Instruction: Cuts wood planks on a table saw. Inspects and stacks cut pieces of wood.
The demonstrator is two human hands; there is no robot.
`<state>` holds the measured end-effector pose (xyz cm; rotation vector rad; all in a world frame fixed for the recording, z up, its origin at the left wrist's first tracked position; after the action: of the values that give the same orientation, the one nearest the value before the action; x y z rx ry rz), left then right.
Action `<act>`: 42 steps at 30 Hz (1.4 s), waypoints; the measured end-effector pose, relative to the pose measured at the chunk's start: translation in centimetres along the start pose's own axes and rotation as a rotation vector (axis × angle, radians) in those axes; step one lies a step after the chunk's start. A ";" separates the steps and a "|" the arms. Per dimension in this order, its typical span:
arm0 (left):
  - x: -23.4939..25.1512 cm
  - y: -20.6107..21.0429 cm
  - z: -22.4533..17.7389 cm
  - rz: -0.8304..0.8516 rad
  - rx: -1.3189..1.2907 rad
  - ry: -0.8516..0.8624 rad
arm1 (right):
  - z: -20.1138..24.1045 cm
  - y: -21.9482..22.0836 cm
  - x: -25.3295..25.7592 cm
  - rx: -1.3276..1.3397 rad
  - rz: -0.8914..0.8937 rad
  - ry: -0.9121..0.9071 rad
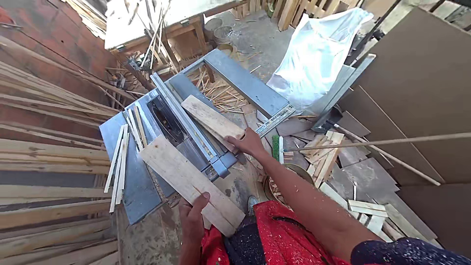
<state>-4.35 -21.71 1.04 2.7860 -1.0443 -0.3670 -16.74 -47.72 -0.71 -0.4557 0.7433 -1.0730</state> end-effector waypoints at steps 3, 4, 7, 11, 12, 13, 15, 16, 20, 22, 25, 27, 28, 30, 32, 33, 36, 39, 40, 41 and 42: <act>0.1 0.1 -0.1 -0.021 -0.012 0.013 | 1.9 -0.6 1.5 -0.062 0.095 -0.021; 0.2 0.3 -0.3 -0.029 -0.010 0.011 | 2.7 -0.4 1.6 -0.141 0.080 -0.059; 0.9 0.6 -0.8 -0.040 0.004 0.024 | 5.0 0.9 0.9 -0.438 -0.001 -0.218; 2.3 0.3 -0.6 -0.056 0.007 0.059 | 5.8 2.4 0.8 -0.553 0.016 -0.178; 2.6 0.3 -0.7 -0.041 0.007 0.070 | 5.8 2.3 0.9 -0.531 0.015 -0.155; 2.8 0.2 -0.9 -0.031 -0.002 0.079 | 5.6 2.0 1.0 -0.488 0.022 -0.132; 3.3 0.0 -1.1 -0.044 -0.061 0.081 | 4.9 1.0 1.3 -0.278 0.081 -0.089; 3.4 -0.2 -1.2 -0.073 -0.087 0.071 | 4.4 0.5 1.1 -0.102 0.129 -0.059; 4.1 -1.2 -1.0 -0.202 -0.178 0.004 | 3.8 -1.1 -5.1 0.456 0.208 0.038; 4.1 -1.8 -1.0 -0.175 -0.216 -0.031 | 4.2 -1.4 -9.5 0.365 0.110 -0.003; 2.9 -2.7 -1.7 -0.060 -0.260 -0.046 | 5.7 -0.1 -15.9 0.076 -0.064 -0.210; 2.0 -3.2 -2.5 0.020 -0.247 -0.036 | 6.3 2.5 -18.4 -0.080 -0.074 -0.414; 1.5 -3.3 -2.9 0.021 -0.244 -0.034 | 6.3 3.6 -19.0 -0.143 -0.004 -0.513; 0.7 -3.8 -3.1 -0.098 -0.281 -0.056 | 6.4 4.4 -19.1 -0.210 0.251 -0.706; 0.1 -5.6 -3.1 -0.170 -0.323 -0.064 | 6.2 3.8 -17.8 -0.130 0.494 -0.857; -0.5 -6.7 -3.1 -0.180 -0.346 -0.056 | 5.8 3.4 -16.7 -0.090 0.563 -0.918; -3.6 -8.9 -2.5 -0.309 -0.385 0.034 | 3.9 3.3 -12.3 -0.306 0.322 -1.086; -9.0 -10.3 -1.8 -0.550 -0.329 0.137 | 0.7 5.2 -8.0 -0.283 0.151 -0.825; -10.9 -10.8 -1.2 -0.647 -0.313 0.181 | 0.3 6.2 -7.2 -0.284 0.150 -0.761; -12.9 -11.2 -0.4 -0.751 -0.304 0.225 | 0.3 7.3 -6.8 -0.304 0.144 -0.735; -15.2 -11.5 0.4 -0.861 -0.290 0.261 | 0.3 8.1 -7.0 -0.336 0.121 -0.729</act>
<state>-8.31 -3.11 0.88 2.7446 0.2843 -0.1989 -13.41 -38.01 -3.62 -1.0083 0.2873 -0.5929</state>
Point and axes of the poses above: each hand's wrist, its own x-axis towards the middle knuckle, its own y-axis out of the palm, z = x × y, the point moved 2 cm from there along x, towards the middle knuckle, and after that the axes turned 3 degrees about -z, right-handed, at the moved point
